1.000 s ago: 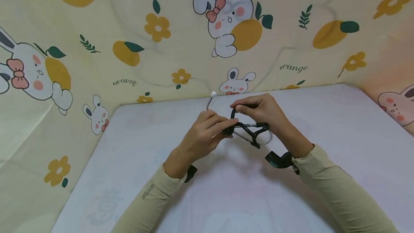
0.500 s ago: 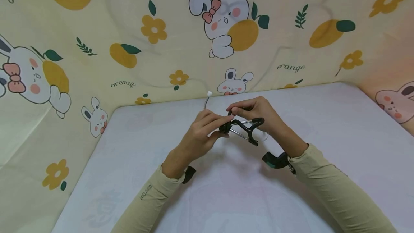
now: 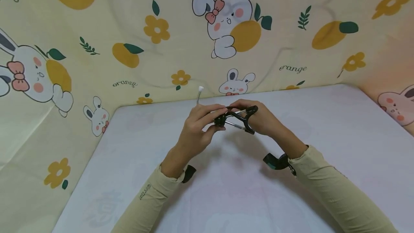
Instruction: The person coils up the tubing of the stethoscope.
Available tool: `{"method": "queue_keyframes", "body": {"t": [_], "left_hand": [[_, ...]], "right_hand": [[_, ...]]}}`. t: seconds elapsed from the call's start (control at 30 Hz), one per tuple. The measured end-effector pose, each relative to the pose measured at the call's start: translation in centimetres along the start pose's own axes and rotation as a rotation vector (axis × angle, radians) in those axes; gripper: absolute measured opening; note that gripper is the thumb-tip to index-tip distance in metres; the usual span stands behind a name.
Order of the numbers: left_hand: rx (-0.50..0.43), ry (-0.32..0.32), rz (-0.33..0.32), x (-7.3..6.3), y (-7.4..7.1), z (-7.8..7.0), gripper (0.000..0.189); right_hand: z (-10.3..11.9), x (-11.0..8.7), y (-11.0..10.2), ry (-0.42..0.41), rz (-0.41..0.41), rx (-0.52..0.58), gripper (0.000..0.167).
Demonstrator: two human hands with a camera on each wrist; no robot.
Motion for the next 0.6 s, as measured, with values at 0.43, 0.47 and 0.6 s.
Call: {"method": "queue_keyframes", "body": {"t": [0.43, 0.47, 0.6], "left_hand": [[-0.009, -0.130, -0.067, 0.2, -1.2, 0.4, 0.043], [-0.004, -0.137, -0.062, 0.3, -1.2, 0.4, 0.043], [0.029, -0.157, -0.052, 0.3, -1.7, 0.2, 0.044]], "right_hand": [[-0.3, 0.0, 1.0, -0.034, -0.057, 0.003, 0.028], [-0.3, 0.0, 1.0, -0.031, -0.058, 0.002, 0.028], [-0.2, 0.2, 1.2, -0.040, -0.069, -0.024, 0.027]]}}
Point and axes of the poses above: each hand's wrist, its own x-axis towards the middle knuckle, its own y-axis out of the palm, z = x × y, the point moved 4 cm from there along x, towards the middle knuckle, and after that the axes turned 15 degrees about -x, right-handed, at the moved point
